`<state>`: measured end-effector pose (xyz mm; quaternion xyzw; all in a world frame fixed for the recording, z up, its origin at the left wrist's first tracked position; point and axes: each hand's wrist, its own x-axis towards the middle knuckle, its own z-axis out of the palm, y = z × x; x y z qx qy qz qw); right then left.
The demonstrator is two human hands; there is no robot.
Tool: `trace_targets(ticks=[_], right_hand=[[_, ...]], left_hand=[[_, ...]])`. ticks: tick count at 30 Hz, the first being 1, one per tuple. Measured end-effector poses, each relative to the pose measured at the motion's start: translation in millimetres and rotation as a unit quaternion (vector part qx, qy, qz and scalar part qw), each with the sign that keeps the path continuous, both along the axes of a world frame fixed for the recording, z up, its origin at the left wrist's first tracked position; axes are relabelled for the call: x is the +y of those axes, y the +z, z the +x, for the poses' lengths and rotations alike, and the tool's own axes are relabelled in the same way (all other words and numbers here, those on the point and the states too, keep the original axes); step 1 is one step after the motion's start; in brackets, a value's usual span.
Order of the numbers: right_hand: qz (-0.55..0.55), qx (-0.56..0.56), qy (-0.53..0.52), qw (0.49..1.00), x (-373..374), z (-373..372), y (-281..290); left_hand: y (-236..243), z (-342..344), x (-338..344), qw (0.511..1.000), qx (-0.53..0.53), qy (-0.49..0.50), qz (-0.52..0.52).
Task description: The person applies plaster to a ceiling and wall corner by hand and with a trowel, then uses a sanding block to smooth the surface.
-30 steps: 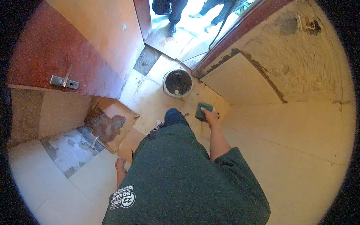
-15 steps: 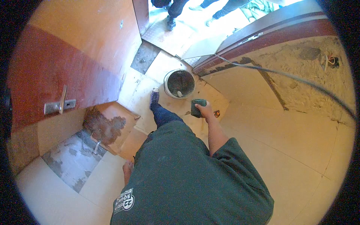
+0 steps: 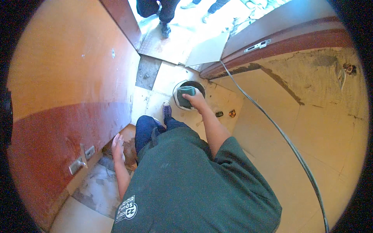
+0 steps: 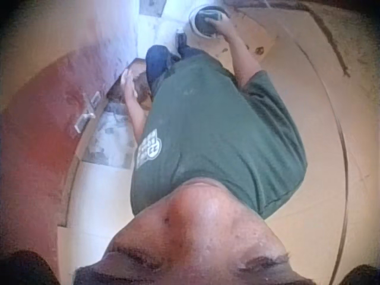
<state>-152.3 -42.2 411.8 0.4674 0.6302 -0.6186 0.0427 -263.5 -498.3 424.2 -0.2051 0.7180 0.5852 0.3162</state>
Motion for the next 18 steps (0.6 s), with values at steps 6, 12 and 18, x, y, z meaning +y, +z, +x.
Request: trace_targets(ticks=[6,12,18], right_hand=[[-0.277,0.116,-0.122,0.946,-21,-56,78],[-0.331,0.205,-0.157,0.908,-35,-91,118],[-0.327,0.235,-0.17,0.899,-33,-104,131]], left_hand=[[41,-82,113,0.976,0.022,-0.217,0.0],[86,-135,230,0.926,-0.013,-0.355,0.126],[117,-155,294,0.873,-0.092,-0.432,0.207]])
